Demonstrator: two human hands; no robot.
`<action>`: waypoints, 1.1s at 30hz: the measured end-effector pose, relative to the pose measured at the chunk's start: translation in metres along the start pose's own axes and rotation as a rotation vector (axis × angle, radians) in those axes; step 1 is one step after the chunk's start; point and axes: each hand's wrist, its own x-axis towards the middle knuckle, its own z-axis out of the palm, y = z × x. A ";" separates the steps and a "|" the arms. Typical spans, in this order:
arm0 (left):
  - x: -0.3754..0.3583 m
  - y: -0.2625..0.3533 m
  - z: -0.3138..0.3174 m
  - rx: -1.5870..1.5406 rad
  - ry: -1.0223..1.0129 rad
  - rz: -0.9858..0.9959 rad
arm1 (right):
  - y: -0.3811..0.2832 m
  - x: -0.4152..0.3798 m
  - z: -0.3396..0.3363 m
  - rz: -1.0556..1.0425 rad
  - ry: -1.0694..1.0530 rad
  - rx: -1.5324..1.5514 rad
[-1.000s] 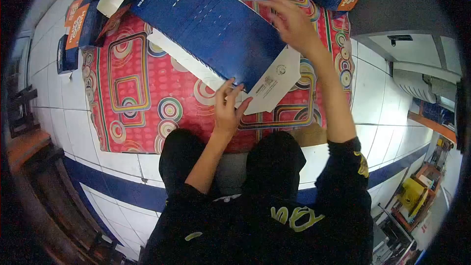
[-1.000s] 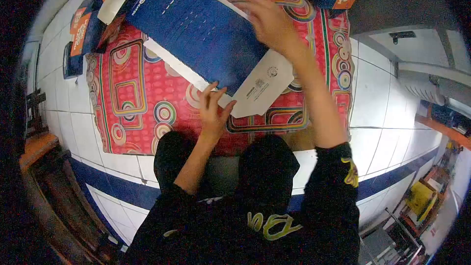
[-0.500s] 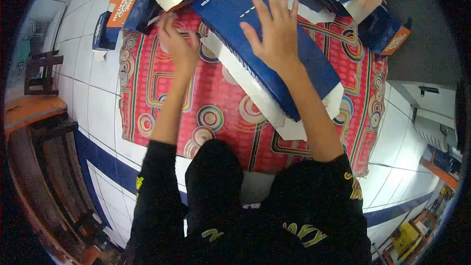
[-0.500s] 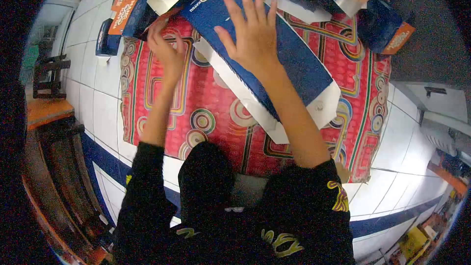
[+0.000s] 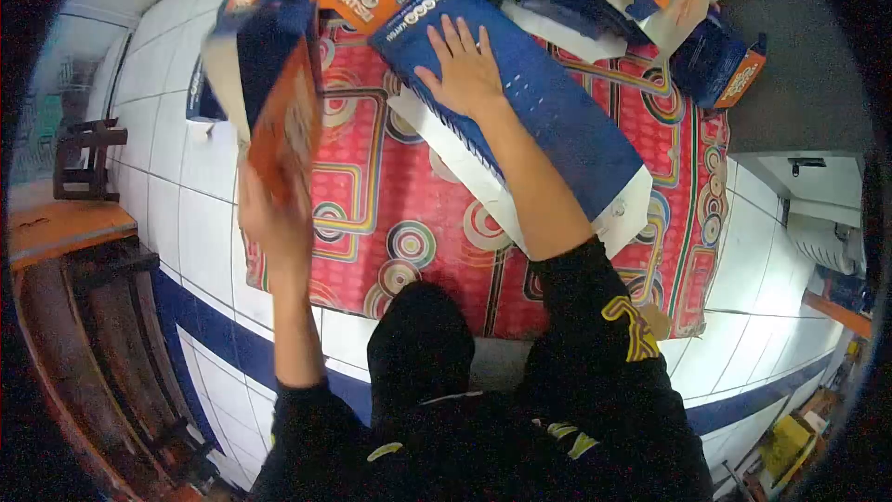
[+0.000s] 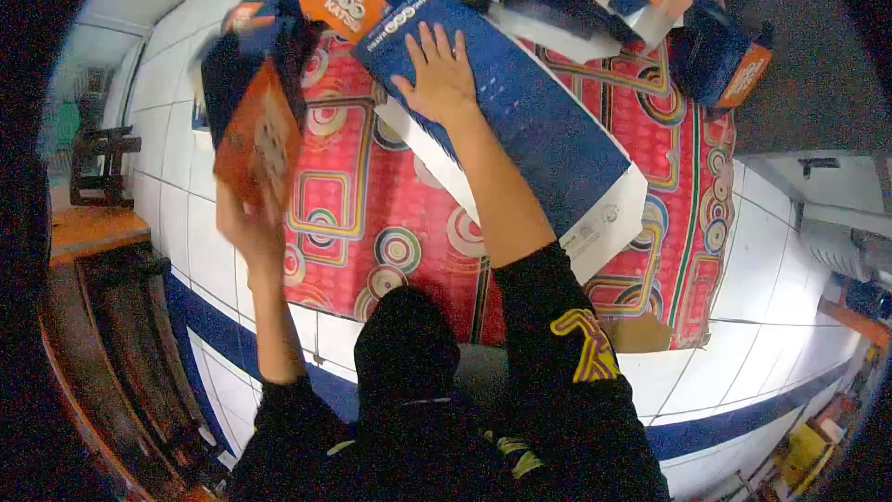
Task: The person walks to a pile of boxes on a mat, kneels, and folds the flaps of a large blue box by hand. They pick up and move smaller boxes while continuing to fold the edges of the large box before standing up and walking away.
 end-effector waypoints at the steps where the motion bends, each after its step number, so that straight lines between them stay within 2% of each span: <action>1: -0.011 0.014 -0.013 -0.060 -0.011 -0.080 | 0.000 0.006 -0.007 -0.012 0.009 -0.001; 2: -0.023 0.029 -0.026 -0.121 -0.032 -0.161 | 0.001 0.006 -0.016 0.031 -0.112 0.099; 3: -0.032 0.047 -0.038 -0.038 -0.053 -0.137 | 0.001 0.009 -0.027 0.077 -0.224 0.196; 4: -0.040 0.066 -0.046 0.042 -0.067 -0.114 | -0.005 0.004 -0.037 0.175 -0.180 0.360; 5: -0.045 0.086 -0.052 -0.137 -0.143 -0.167 | -0.014 -0.009 -0.062 0.203 -0.139 0.603; 6: -0.061 0.102 -0.053 -0.170 -0.212 -0.182 | -0.024 -0.030 -0.098 0.228 -0.100 0.846; 8: -0.062 0.151 -0.052 -0.274 -0.342 -0.074 | -0.027 -0.085 -0.172 0.225 -0.330 1.365; 9: -0.081 0.170 -0.047 -0.282 -0.438 -0.072 | -0.024 -0.114 -0.212 0.317 -0.497 1.401; 10: -0.096 0.190 -0.043 -0.237 -0.631 -0.015 | -0.003 -0.143 -0.213 0.108 -0.467 1.332; 11: -0.115 0.212 -0.035 -0.305 -0.650 0.006 | 0.014 -0.170 -0.229 0.130 -0.550 1.141; 12: -0.131 0.236 -0.030 -0.275 -0.629 0.111 | 0.026 -0.189 -0.245 0.369 -0.735 0.869; 13: -0.144 0.257 -0.030 -0.086 -0.778 0.303 | 0.034 -0.206 -0.256 0.377 -0.729 0.859; 14: -0.165 0.276 -0.026 -0.253 -0.940 0.279 | 0.041 -0.222 -0.267 0.446 -0.716 0.822; 16: -0.201 0.309 -0.027 -0.286 -0.939 0.338 | 0.055 -0.260 -0.275 0.535 -0.697 0.778; 18: -0.224 0.329 -0.023 -0.320 -0.956 0.394 | 0.072 -0.306 -0.253 0.203 -0.647 0.432; 19: -0.234 0.337 -0.020 -0.341 -0.957 0.411 | 0.072 -0.317 -0.245 0.224 -0.653 0.435; 21: -0.244 0.344 -0.016 -0.368 -0.963 0.439 | 0.069 -0.329 -0.225 0.540 -0.727 0.113; 23: -0.247 0.345 -0.010 -0.680 -1.067 0.391 | 0.091 -0.352 -0.191 0.497 -0.738 0.039; 24: -0.234 0.342 -0.010 -0.684 -1.073 0.395 | 0.099 -0.358 -0.182 0.439 -0.750 -0.034; 25: -0.221 0.336 -0.007 -0.860 -1.145 0.410 | 0.111 -0.363 -0.176 0.446 -0.751 -0.031; 26: -0.202 0.327 -0.006 -1.038 -1.217 0.420 | 0.122 -0.362 -0.173 0.461 -0.653 0.013; 28: -0.169 0.301 0.000 -1.138 -0.966 0.264 | 0.148 -0.369 -0.162 0.561 -0.396 0.143; 29: -0.135 0.285 0.003 -1.128 -0.711 0.174 | 0.162 -0.371 -0.155 0.642 -0.232 0.225; 30: -0.124 0.270 0.010 -0.995 -0.629 -0.026 | 0.170 -0.364 -0.150 0.651 -0.233 0.222; 31: -0.118 0.253 0.025 -0.771 -0.753 -0.176 | 0.175 -0.352 -0.145 0.589 -0.128 0.249; 32: -0.106 0.237 0.042 -0.691 -0.678 -0.106 | 0.180 -0.341 -0.139 0.525 -0.023 0.274; 33: -0.098 0.224 0.056 -0.611 -0.600 -0.036 | 0.189 -0.333 -0.129 0.527 -0.022 0.270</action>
